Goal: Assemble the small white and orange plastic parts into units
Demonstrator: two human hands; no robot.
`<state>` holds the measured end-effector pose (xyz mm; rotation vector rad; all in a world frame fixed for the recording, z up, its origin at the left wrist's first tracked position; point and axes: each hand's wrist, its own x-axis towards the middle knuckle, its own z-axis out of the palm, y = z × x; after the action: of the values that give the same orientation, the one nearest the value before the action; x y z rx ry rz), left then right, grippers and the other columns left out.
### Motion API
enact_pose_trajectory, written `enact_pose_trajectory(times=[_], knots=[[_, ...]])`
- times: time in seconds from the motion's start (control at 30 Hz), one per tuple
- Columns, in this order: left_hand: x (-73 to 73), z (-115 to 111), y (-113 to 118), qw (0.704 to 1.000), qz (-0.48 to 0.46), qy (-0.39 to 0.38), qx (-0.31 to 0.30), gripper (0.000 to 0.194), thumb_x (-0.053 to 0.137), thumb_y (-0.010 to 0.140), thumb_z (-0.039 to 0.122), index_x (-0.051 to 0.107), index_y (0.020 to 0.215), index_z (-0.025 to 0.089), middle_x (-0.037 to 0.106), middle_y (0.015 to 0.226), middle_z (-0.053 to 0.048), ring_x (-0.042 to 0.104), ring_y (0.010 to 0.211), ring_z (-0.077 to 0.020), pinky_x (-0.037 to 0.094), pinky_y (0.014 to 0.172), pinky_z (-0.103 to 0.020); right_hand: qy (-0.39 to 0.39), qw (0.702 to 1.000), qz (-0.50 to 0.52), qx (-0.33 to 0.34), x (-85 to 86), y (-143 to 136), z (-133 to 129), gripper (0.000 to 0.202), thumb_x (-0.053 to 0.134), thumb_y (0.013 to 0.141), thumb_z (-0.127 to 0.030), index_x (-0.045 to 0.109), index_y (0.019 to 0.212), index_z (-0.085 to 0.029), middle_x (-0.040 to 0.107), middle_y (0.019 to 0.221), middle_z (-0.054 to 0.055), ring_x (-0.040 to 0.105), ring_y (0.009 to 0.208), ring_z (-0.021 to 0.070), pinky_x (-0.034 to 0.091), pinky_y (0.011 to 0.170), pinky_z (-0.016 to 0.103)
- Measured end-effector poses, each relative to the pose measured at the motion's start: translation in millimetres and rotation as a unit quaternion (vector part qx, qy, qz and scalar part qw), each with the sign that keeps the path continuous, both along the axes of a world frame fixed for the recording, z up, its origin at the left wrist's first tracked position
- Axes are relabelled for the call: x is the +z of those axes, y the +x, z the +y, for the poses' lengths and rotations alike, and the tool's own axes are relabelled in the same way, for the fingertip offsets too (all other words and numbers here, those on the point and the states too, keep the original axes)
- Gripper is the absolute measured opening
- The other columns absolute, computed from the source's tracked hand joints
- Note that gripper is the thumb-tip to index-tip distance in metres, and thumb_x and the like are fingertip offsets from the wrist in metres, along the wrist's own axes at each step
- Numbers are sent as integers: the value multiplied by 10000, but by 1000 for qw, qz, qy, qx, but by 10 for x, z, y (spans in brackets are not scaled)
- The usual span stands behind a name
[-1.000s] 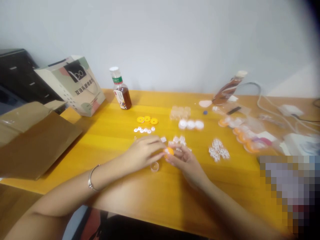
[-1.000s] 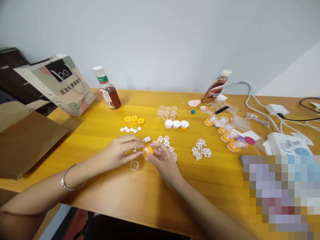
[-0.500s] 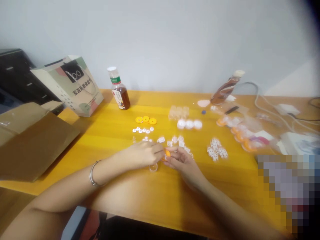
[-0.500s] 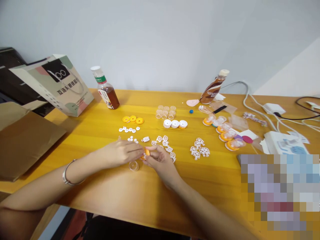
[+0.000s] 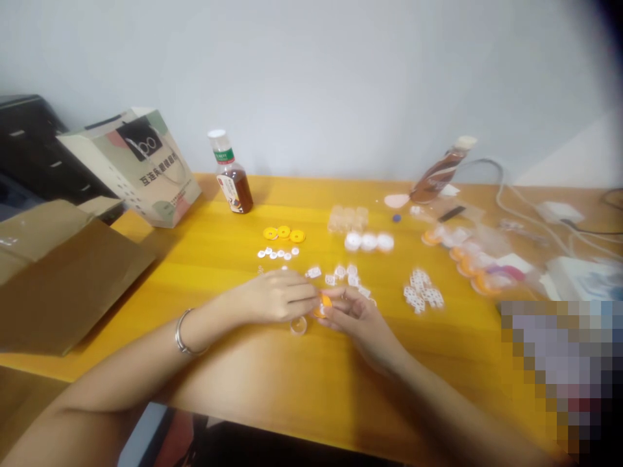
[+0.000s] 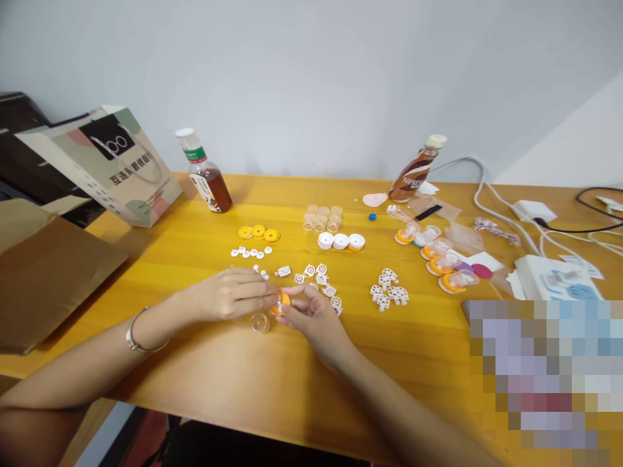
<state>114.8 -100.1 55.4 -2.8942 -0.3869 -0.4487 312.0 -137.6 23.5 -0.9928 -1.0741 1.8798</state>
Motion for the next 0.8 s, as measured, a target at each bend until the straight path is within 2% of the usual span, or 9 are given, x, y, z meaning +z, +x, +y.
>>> enact_pose_trajectory(times=[0.17,0.3,0.43,0.53,0.6,0.67,0.8], knots=[[-32,2,6,994,-31,-96,36,190,413,890,170,589,963,175,628,904,-51,562,772,-132,469,671,-274,10,1000,-8,2,13,-8,-15,262,695,676,-321,542,860,-214,705,777,-2,664,803,157,484,817,332],[-30,1,-3,971,-79,-222,49,219,424,886,187,607,1005,193,616,970,-68,570,866,-128,480,753,-272,18,1000,-5,-15,31,-15,-24,254,684,688,-324,547,874,-217,708,786,2,664,803,156,482,823,333],[8,-7,23,922,-166,-346,56,252,453,876,192,585,1090,210,608,1048,-75,575,915,-122,482,809,-285,19,999,2,-50,44,-8,-22,260,693,678,-318,552,875,-221,711,802,8,661,813,162,486,822,340],[6,-11,76,876,-234,-404,123,235,514,844,238,606,1052,178,640,997,-73,598,866,-123,490,779,-279,17,998,12,-60,25,-8,-20,245,690,685,-309,546,863,-223,710,800,5,660,810,156,482,827,341],[-17,-9,114,839,-241,-455,177,225,541,823,278,627,991,155,665,914,-64,614,801,-123,497,719,-263,23,997,17,-67,7,-12,-19,237,687,690,-299,544,865,-227,709,802,-2,658,805,147,477,835,337],[-51,-1,146,805,-236,-505,203,226,557,806,312,635,938,146,673,841,-50,617,744,-116,491,669,-240,30,997,17,-72,-6,-19,-20,241,688,690,-293,546,874,-227,708,809,-2,655,800,143,473,841,339],[-102,24,186,780,-240,-540,208,208,584,777,317,633,856,131,658,774,-36,595,689,-98,466,630,-213,36,996,12,-80,-4,-43,-41,237,691,684,-295,548,861,-228,709,793,-11,653,758,130,475,822,325]])
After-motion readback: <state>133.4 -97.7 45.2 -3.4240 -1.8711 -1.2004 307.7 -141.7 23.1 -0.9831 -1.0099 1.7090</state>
